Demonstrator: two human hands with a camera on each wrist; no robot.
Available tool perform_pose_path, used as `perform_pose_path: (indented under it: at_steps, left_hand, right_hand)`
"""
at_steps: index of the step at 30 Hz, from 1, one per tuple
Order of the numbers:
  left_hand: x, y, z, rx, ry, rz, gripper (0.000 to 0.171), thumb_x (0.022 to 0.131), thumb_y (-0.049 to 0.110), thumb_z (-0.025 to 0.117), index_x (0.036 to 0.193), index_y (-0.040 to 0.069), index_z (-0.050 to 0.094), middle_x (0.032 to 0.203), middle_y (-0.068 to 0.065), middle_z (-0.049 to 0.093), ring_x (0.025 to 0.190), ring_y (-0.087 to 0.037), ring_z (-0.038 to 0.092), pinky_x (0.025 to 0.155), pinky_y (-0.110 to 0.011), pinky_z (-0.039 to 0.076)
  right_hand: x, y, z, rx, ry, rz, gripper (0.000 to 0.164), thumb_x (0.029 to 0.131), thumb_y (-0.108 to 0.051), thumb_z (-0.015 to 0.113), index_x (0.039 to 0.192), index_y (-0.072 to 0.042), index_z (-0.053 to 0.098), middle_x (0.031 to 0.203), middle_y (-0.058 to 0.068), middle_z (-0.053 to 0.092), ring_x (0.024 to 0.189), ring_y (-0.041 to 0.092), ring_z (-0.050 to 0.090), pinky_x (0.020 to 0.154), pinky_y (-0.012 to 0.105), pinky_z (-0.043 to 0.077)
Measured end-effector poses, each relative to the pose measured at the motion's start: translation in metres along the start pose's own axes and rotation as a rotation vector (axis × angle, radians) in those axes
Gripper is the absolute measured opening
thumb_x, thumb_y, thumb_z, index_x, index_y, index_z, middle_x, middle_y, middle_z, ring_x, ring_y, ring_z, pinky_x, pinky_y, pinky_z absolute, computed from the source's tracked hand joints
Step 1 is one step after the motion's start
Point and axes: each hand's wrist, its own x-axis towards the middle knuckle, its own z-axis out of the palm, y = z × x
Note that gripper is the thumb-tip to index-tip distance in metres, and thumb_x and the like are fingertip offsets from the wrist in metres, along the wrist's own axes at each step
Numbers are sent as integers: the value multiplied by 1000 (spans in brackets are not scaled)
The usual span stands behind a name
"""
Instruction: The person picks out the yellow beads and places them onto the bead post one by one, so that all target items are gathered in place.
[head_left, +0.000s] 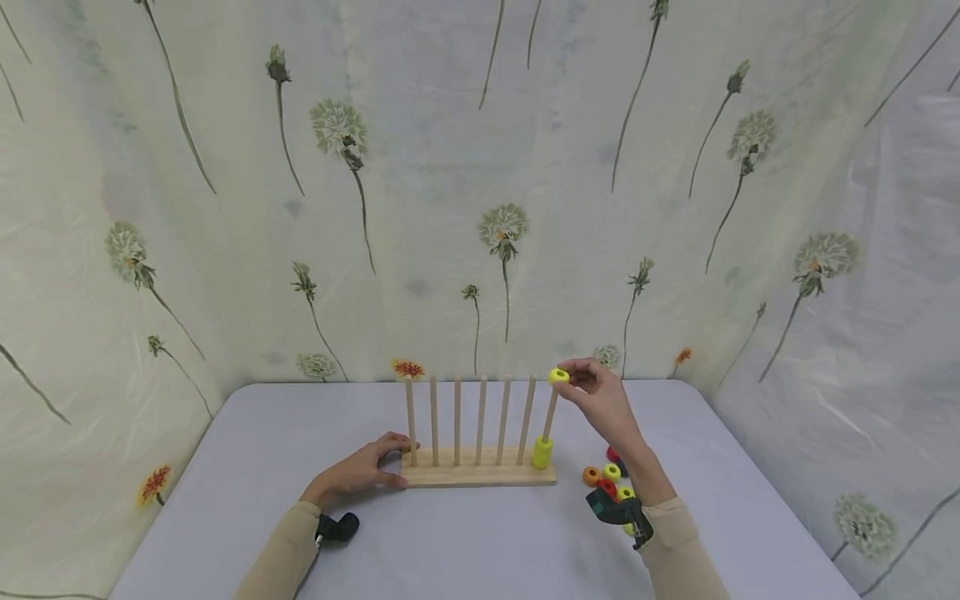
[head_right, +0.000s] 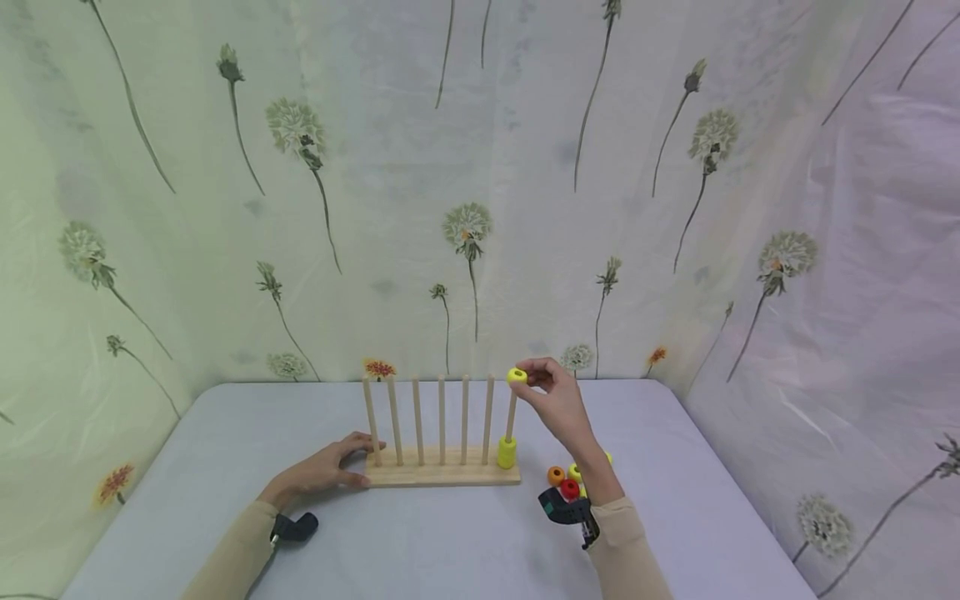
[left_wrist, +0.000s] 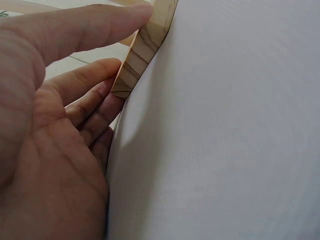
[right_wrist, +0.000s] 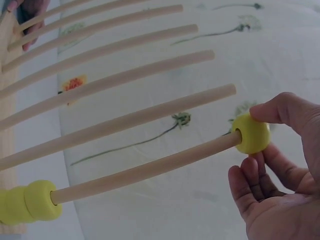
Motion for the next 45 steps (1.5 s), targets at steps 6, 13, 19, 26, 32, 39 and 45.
perform_pose_path:
  at_steps: [6,13,19,26,32,39,45]
  left_hand:
    - [1,-1,0,1,1,7,68,79,33,79,138,14,52,145,-6,40,138,-34,34,112,-59,25]
    - [0,0,0,1,1,2,67,79,31,79,138,13,52,143,-6,41,137,-33,35,112,-59,25]
    - [-1,0,0,-2,0,-21,68,80,32,78,139,13,51,145,-6,40,138,-32,33,112,-58,24]
    - [-1,-1,0,-4,-2,-4,65,80,31,78,137,14,52,144,-6,40,137,-32,35,111,-59,26]
    - [0,-1,0,-6,-2,-2,64,80,30,78,137,14,53,142,-5,41,136,-31,35,111,-58,26]
    - [0,-1,0,-2,1,-21,68,79,36,78,138,14,52,144,-6,40,138,-34,33,111,-60,24]
    - [0,-1,0,15,-3,-7,68,80,36,77,138,12,51,142,-7,41,136,-34,35,110,-60,26]
  right_hand:
    - [-11,-26,-1,-41,9,0,37,91,-14,67,121,4,55,119,17,57,99,16,53,81,7,44]
    - [-13,-26,-1,-34,3,-1,38,91,-14,66,121,5,54,119,17,57,100,17,53,80,8,45]
    - [-2,3,-1,0,1,9,43,89,-23,70,122,1,55,122,16,56,101,14,53,82,8,45]
    - [-5,7,-5,27,14,-4,48,85,-35,73,119,-6,56,118,8,57,101,14,54,82,11,48]
    - [-10,5,-12,23,-4,-3,47,87,-35,71,120,-6,55,118,8,56,104,18,53,83,10,48]
    - [-16,7,-22,29,-43,-17,47,88,-35,70,121,-5,54,117,9,55,105,16,54,86,10,47]
    - [-23,19,-32,61,-78,-45,43,89,-28,70,120,-2,54,115,9,54,101,11,55,85,11,48]
